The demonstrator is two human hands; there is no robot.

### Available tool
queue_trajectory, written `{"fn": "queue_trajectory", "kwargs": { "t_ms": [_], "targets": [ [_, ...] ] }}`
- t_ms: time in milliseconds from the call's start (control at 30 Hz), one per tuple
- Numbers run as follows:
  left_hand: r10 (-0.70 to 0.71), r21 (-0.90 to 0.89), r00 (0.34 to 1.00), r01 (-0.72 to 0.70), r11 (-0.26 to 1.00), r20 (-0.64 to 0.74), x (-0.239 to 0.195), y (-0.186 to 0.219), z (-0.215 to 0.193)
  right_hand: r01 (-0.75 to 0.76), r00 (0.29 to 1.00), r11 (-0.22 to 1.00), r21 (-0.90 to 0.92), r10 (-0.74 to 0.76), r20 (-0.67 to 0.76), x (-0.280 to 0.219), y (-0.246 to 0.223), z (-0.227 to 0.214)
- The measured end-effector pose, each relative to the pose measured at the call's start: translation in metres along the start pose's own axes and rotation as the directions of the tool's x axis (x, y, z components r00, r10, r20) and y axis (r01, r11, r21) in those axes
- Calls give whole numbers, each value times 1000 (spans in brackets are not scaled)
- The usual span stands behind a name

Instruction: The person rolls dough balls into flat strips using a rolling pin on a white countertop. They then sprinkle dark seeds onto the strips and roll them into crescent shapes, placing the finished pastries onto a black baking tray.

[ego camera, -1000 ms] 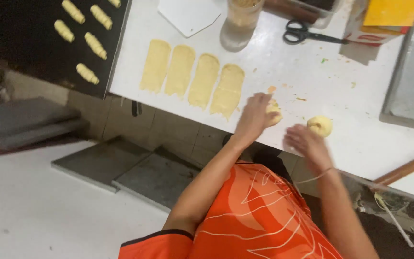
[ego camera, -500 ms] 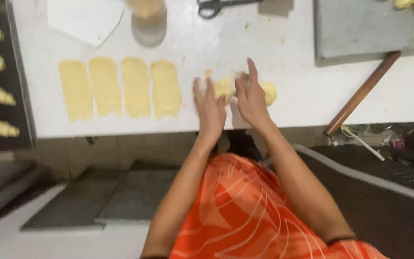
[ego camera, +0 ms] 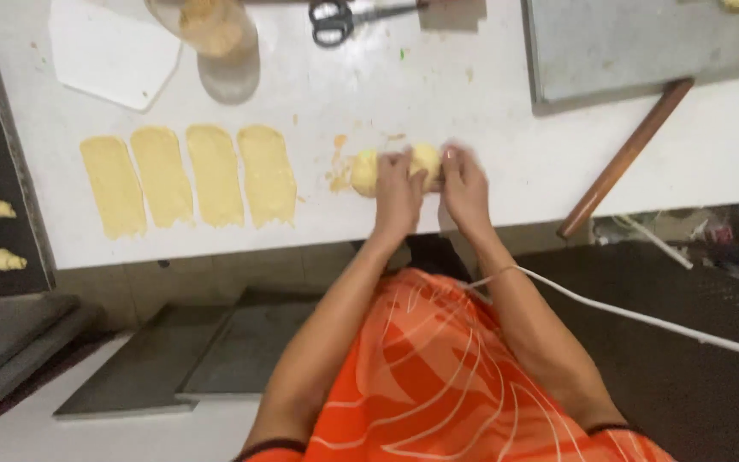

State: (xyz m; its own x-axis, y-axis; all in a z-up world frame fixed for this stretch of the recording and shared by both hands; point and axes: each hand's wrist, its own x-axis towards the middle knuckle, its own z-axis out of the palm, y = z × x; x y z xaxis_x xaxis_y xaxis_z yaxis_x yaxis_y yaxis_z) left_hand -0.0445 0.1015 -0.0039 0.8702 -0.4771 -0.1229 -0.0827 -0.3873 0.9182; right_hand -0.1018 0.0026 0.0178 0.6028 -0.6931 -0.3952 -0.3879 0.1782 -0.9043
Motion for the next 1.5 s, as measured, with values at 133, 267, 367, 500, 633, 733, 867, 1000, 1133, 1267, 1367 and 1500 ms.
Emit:
{"fn": "queue_trajectory", "kwargs": {
  "t_ms": [133, 267, 367, 500, 633, 733, 867, 1000, 1133, 1267, 1367, 1500],
  "targets": [
    [194, 574, 976, -216, 789, 102, -11, 30, 3, 231, 959, 935, -270, -265, -99, -12, -31, -41],
    [172, 889, 910, -407, 211, 376, -34, 8, 11, -78, 836, 652, -754, -370, -406, -12, -17, -117],
    [222, 837, 912, -407, 367, 345, -33, 45, -24, -95, 834, 618, -780, -378, -401, 9, 65, -181],
    [139, 815, 957, -291, 501, 256, -41, 9, -63, -146, 788, 969, -201, -9, -615, -6, 93, -189],
    [313, 751, 901, -425, 505, 300, -17, -12, -95, 361, 775, 862, -357, -490, -399, -34, 48, -129],
    [483, 780, 862, -405, 477, 153, -4, -7, -127, 544, 775, 560, -625, -622, 117, -17, 27, -87],
    [451, 771, 804, -551, 320, 387, 22, -84, -137, 706, 652, 163, -689, -528, 544, -3, 3, -31],
    [587, 751, 755, -561, 348, 291, 16, -96, -120, 667, 658, 81, -741, -531, 534, 5, 21, -26],
    [258, 761, 956, -271, 589, 140, 47, -32, -109, 532, 721, 143, -835, -594, 357, 29, -2, 8],
    [215, 792, 971, -210, 573, 102, 126, -5, -105, 513, 714, 169, -842, -629, 308, 85, -50, 33],
    [101, 774, 984, -179, 608, 148, 143, -3, -106, 423, 874, 254, -870, -370, 316, 105, -53, 29],
    [305, 762, 952, -203, 616, 7, 78, -15, -122, 609, 667, 130, -782, -617, 417, 69, -10, 4]
  ]
}}
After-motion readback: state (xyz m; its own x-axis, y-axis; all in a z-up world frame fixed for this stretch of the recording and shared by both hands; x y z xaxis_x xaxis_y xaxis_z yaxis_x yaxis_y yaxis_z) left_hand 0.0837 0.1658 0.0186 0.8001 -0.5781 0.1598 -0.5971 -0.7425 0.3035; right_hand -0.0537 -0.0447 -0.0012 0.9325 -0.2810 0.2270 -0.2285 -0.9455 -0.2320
